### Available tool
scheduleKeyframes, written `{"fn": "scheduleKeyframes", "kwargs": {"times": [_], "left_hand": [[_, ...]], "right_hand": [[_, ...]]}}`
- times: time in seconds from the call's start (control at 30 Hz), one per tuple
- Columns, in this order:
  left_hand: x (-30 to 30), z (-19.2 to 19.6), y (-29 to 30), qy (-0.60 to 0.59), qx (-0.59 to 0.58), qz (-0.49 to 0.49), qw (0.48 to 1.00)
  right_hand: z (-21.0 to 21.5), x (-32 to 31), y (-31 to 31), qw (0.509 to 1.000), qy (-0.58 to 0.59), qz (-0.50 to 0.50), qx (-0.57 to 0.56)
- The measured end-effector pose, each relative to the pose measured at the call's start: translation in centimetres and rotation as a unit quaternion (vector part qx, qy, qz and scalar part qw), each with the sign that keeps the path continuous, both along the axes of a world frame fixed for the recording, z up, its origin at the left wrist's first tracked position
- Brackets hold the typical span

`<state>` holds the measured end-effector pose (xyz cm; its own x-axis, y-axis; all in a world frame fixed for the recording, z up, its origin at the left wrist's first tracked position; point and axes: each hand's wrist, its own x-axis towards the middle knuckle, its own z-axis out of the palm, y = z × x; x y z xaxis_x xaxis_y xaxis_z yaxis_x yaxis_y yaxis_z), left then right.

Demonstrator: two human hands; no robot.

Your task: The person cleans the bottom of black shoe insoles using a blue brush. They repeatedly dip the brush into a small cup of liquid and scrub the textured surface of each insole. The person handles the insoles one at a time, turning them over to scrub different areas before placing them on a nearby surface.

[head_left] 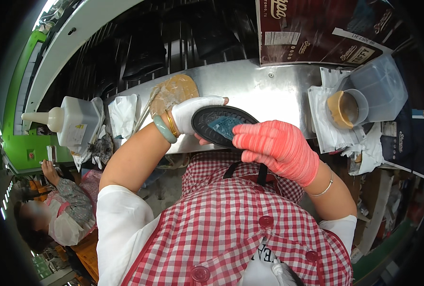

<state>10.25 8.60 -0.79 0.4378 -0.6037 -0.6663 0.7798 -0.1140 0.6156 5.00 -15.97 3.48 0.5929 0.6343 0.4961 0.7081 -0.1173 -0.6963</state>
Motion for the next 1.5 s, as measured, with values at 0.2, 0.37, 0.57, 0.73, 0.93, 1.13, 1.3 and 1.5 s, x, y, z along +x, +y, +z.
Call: {"fn": "scheduleKeyframes", "kwargs": {"times": [0.2, 0.37, 0.57, 0.73, 0.93, 1.13, 1.3, 1.5], "left_hand": [[-1.7, 0.8, 2.4, -0.319, 0.084, -0.143, 0.933], [-3.0, -0.2, 3.6, -0.148, -0.148, -0.015, 0.978], [-7.9, 1.7, 0.9, -0.134, -0.21, 0.13, 0.96], [-9.2, 4.6, -1.6, -0.469, -0.103, 0.252, 0.84], [-8.6, 7.3, -0.9, -0.548, -0.19, 0.358, 0.732], [-8.6, 6.5, 4.1, -0.706, -0.08, 0.206, 0.673], [-9.5, 7.0, 4.8, -0.745, -0.033, 0.216, 0.63], [-9.1, 7.2, 5.0, -0.745, -0.071, 0.225, 0.624]], "right_hand": [[2.7, -2.0, -1.4, 0.988, -0.059, 0.012, -0.139], [5.9, -3.0, -2.6, 0.998, -0.044, -0.022, -0.029], [6.9, -5.5, -3.4, 0.91, 0.069, -0.189, 0.362], [5.9, -5.5, -3.3, 0.819, 0.127, -0.302, 0.471], [4.3, -5.9, -2.9, 0.766, 0.206, -0.336, 0.508], [2.9, -6.0, -2.6, 0.766, 0.24, -0.334, 0.495], [2.5, -6.1, -1.9, 0.762, 0.269, -0.349, 0.474], [2.1, -6.1, -2.0, 0.769, 0.291, -0.36, 0.441]]}}
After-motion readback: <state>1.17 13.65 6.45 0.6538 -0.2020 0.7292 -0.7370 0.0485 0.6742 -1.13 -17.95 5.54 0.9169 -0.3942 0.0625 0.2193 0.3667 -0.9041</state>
